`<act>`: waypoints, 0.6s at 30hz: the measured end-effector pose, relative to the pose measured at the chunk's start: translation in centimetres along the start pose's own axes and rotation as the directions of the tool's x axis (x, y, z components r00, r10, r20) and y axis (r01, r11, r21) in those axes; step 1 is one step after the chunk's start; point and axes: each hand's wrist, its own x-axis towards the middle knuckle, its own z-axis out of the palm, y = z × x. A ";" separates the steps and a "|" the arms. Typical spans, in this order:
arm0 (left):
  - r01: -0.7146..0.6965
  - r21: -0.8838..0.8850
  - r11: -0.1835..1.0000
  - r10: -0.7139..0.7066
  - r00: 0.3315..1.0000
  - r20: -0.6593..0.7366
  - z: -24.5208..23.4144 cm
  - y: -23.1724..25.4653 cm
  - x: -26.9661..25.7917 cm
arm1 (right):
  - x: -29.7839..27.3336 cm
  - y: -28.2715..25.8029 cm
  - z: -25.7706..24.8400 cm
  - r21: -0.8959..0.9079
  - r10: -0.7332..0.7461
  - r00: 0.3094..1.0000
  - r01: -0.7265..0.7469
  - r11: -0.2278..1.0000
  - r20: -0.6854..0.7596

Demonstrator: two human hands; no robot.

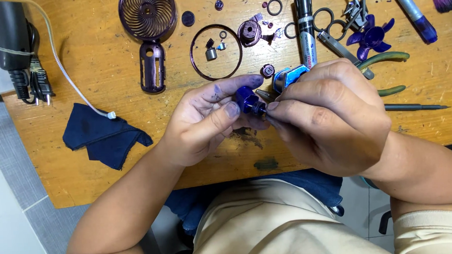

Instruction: Repairing a small mechanical device by assembling internal components and using pliers for adjustments

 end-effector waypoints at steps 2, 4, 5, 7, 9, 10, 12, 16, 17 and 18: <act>-0.006 0.035 0.999 0.006 1.000 -0.014 0.0 -0.1 0.0 | -0.1 0.1 0.2 -0.035 0.000 1.000 0.000 0.999 0.004; -0.013 0.058 0.998 0.014 1.000 -0.011 -0.1 -0.2 0.0 | 0.0 0.0 0.3 -0.045 0.003 1.000 -0.003 0.999 0.004; -0.021 0.082 0.996 0.022 1.000 -0.007 -0.2 -0.2 0.1 | 0.1 0.0 0.4 -0.056 0.006 1.000 -0.006 0.998 0.004; -0.020 0.061 0.998 0.021 1.000 -0.011 -0.3 -0.4 0.2 | 0.1 0.2 0.3 -0.056 0.000 1.000 0.001 0.998 0.009; -0.020 0.041 0.999 0.020 1.000 -0.018 -0.4 -0.5 0.1 | 0.1 0.2 0.4 -0.055 -0.007 1.000 0.008 0.998 0.013; -0.020 0.041 0.999 0.020 1.000 -0.011 -0.4 -0.6 0.1 | 0.0 0.1 0.4 -0.049 0.008 1.000 -0.008 0.999 0.009; -0.020 0.041 0.999 0.021 1.000 -0.004 -0.3 -0.6 0.1 | 0.0 0.1 0.6 -0.043 0.024 1.000 -0.024 0.999 0.005; -0.029 0.171 0.985 0.037 0.998 -0.044 -0.2 -0.7 0.0 | 0.0 0.0 0.8 -0.041 0.039 0.999 -0.039 0.998 0.003; -0.040 0.189 0.981 0.053 0.997 -0.062 -0.2 -0.7 0.1 | 0.0 0.0 0.8 -0.041 0.041 0.999 -0.041 0.998 0.007; -0.041 0.189 0.981 0.054 0.997 -0.063 -0.2 -0.7 0.0 | 0.1 0.0 0.8 -0.041 0.040 0.999 -0.040 0.998 0.007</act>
